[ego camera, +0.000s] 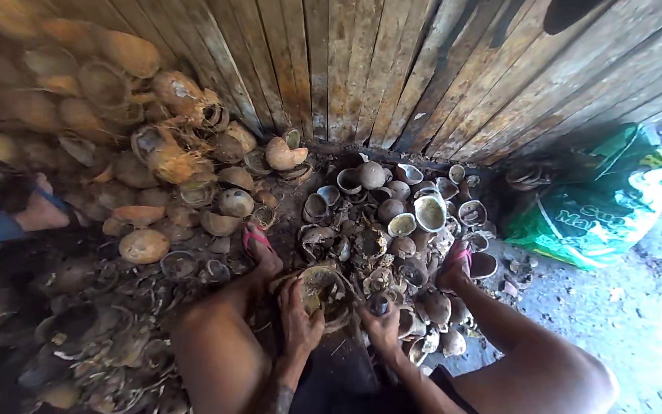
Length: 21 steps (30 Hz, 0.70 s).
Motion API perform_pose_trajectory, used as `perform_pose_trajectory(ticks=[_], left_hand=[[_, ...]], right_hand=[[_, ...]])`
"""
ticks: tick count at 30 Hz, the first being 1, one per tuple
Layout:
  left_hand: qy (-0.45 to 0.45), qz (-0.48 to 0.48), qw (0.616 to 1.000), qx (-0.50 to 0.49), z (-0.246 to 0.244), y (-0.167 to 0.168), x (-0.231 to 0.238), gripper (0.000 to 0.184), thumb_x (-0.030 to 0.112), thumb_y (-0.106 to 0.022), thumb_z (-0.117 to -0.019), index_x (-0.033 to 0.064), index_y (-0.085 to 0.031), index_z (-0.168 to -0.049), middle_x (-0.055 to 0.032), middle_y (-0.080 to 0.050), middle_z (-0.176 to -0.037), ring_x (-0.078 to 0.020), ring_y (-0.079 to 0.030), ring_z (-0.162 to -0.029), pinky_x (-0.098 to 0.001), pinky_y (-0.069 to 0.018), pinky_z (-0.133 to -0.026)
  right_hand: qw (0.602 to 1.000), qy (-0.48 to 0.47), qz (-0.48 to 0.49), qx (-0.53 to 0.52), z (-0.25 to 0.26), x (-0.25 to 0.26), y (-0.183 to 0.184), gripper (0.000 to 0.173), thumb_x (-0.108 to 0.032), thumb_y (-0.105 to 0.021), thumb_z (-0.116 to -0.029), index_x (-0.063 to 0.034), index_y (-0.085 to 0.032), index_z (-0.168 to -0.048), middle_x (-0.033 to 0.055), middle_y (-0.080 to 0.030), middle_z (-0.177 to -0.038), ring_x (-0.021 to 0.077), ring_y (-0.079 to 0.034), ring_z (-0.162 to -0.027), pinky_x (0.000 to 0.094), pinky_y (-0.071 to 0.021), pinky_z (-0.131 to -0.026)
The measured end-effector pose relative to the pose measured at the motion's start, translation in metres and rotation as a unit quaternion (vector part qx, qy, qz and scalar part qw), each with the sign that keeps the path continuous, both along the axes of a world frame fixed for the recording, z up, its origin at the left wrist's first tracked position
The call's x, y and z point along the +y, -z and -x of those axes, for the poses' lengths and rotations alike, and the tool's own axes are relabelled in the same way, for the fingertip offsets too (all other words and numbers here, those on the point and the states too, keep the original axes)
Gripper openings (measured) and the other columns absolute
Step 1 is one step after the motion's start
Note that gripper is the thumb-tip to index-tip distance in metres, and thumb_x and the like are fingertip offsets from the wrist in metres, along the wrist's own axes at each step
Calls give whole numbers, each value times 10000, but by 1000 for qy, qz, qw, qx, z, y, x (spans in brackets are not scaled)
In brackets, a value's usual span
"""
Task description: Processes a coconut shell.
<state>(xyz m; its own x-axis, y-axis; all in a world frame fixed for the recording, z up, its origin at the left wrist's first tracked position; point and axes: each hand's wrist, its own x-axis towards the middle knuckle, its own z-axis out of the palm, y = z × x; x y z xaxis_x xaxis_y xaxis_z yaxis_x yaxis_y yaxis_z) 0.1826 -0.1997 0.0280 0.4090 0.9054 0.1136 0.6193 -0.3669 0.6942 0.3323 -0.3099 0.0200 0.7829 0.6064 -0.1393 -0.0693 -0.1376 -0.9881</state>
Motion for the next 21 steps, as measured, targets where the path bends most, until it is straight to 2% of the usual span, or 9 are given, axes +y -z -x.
perform_pose_trajectory(ticks=[2,5,7,10,13,15,17,19,21], left_hand=[[4,-5,1000,7,1,0,2,654,223,-694,-698,-30,-622,-1297,-256,-536,-1430,-408,-472,-1378,-535,-390,-1146],[14,35,999,-2,7,-4,9,640,197,-694,-705,-16,-618,-1304,-236,-540,-1435,-374,-473,-1384,-515,-386,-1151],[33,156,987,-3,13,-28,25,634,111,-689,-770,-7,-565,-1380,-206,-556,-1426,-317,-499,-1365,-484,-412,-1144],[56,284,957,-5,3,-67,46,613,11,-552,-870,-28,-454,-1473,-211,-550,-1436,-304,-507,-1355,-457,-406,-1140],[80,235,967,-61,-3,-37,68,589,51,-521,-839,-52,-496,-1419,-225,-577,-1365,-296,-554,-1271,-427,-450,-1083],[105,194,973,-70,0,-12,77,610,114,-532,-782,-15,-546,-1379,-189,-602,-1352,-267,-561,-1267,-424,-456,-1070],[122,195,973,-29,0,-13,84,614,112,-550,-788,43,-552,-1398,-163,-569,-1426,-267,-515,-1342,-453,-416,-1116],[91,157,983,-4,5,-16,82,557,131,-579,-798,60,-608,-1350,-162,-588,-1396,-286,-519,-1332,-482,-403,-1121],[-1,73,996,-59,11,-15,69,401,132,-644,-831,-4,-675,-1207,-192,-657,-1243,-299,-606,-1200,-467,-484,-1040]], right_hand=[[994,-88,-34,-48,-34,14,20,260,-116,-837,-745,-42,-627,-879,-37,-620,-724,27,-591,-632,214,-546,-623],[986,-155,-33,-53,-59,28,18,285,-125,-849,-736,-51,-620,-888,-45,-623,-734,17,-586,-641,200,-532,-638],[991,-129,28,11,-41,18,-12,291,-95,-830,-750,-19,-632,-950,-14,-618,-734,50,-580,-614,230,-529,-595],[983,-9,101,151,2,-1,-42,247,-66,-800,-803,3,-609,-945,39,-578,-660,113,-511,-480,295,-475,-450],[986,12,88,142,-6,13,-6,259,-85,-829,-768,-13,-608,-883,21,-573,-634,103,-515,-480,296,-487,-467],[990,-69,47,112,-33,20,36,296,-123,-853,-742,-31,-616,-892,-1,-602,-679,87,-572,-565,288,-539,-565],[989,-134,11,65,-58,37,55,311,-158,-868,-710,-80,-592,-829,-42,-590,-653,50,-561,-557,249,-526,-571],[986,-163,10,26,-62,38,44,325,-169,-877,-716,-73,-597,-851,-48,-588,-679,39,-559,-589,235,-525,-607],[991,-125,39,39,-38,20,13,301,-128,-850,-752,-14,-643,-938,-6,-616,-717,68,-586,-614,262,-546,-613]])
